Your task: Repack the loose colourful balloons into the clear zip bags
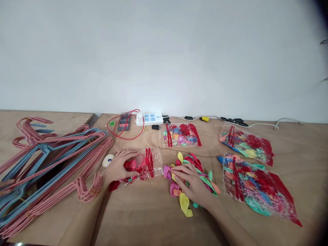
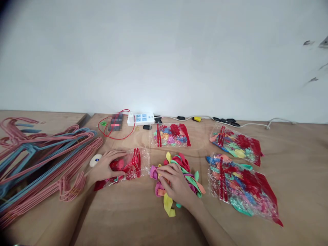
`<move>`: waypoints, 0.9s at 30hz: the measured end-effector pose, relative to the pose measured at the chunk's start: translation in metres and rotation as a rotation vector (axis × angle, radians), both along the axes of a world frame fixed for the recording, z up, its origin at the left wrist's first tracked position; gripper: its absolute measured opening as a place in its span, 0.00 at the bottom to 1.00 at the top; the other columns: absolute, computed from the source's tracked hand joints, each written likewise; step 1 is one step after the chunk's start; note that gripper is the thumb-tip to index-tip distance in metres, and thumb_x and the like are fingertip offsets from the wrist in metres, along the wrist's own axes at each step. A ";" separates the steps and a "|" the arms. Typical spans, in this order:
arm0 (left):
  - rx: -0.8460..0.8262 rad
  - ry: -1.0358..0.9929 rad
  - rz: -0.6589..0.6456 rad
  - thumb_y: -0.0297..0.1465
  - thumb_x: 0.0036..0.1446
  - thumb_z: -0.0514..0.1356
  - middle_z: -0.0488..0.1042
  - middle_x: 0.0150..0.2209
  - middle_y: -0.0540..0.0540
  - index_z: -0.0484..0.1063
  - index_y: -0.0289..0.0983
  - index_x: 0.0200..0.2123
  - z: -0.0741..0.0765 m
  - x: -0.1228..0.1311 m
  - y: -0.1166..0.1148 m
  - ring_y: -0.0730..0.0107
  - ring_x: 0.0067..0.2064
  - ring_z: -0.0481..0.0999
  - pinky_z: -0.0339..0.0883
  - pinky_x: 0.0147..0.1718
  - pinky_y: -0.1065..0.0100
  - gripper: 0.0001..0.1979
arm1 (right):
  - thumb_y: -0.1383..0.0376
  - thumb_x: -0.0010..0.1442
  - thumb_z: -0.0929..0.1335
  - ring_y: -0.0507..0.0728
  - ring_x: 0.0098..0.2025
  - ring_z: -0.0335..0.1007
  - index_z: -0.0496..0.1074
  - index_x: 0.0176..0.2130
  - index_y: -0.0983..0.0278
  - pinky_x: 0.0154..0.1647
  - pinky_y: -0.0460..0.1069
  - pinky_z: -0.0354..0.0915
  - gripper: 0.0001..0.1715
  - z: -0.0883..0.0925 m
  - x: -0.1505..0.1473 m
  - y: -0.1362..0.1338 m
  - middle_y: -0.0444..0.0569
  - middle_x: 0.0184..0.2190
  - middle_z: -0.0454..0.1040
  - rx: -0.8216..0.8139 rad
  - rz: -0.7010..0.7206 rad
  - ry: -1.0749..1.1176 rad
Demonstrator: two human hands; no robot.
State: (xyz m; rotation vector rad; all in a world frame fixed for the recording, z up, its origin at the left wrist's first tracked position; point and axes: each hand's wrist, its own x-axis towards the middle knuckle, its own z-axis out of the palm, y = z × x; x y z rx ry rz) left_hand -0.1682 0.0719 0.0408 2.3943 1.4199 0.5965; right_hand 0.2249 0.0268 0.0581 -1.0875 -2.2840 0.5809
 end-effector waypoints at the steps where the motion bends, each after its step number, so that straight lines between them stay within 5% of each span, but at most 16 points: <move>1: 0.004 -0.002 -0.001 0.52 0.52 0.76 0.74 0.67 0.43 0.74 0.48 0.65 0.000 0.000 0.000 0.46 0.66 0.72 0.62 0.67 0.47 0.40 | 0.64 0.77 0.66 0.65 0.57 0.71 0.78 0.60 0.52 0.60 0.66 0.66 0.18 -0.001 0.001 0.001 0.49 0.57 0.81 0.003 -0.006 0.016; 14: 0.019 0.000 0.007 0.53 0.51 0.77 0.75 0.66 0.43 0.74 0.49 0.65 -0.003 0.000 0.000 0.45 0.65 0.74 0.63 0.65 0.46 0.40 | 0.64 0.76 0.66 0.64 0.59 0.70 0.75 0.64 0.54 0.61 0.64 0.67 0.20 -0.004 0.000 0.000 0.51 0.60 0.78 0.051 0.006 -0.060; 23: 0.019 -0.004 0.011 0.52 0.52 0.77 0.75 0.66 0.44 0.74 0.50 0.65 -0.002 0.001 -0.001 0.46 0.65 0.74 0.62 0.66 0.47 0.40 | 0.55 0.72 0.72 0.67 0.59 0.67 0.84 0.49 0.50 0.61 0.65 0.62 0.10 -0.011 -0.005 -0.004 0.47 0.55 0.80 0.055 0.100 -0.205; 27: 0.031 -0.011 -0.003 0.51 0.52 0.77 0.75 0.66 0.43 0.74 0.49 0.65 -0.002 0.000 -0.001 0.47 0.65 0.74 0.62 0.66 0.47 0.39 | 0.57 0.75 0.69 0.66 0.57 0.68 0.83 0.51 0.53 0.61 0.65 0.62 0.12 -0.009 -0.008 -0.005 0.48 0.52 0.81 0.072 0.109 -0.203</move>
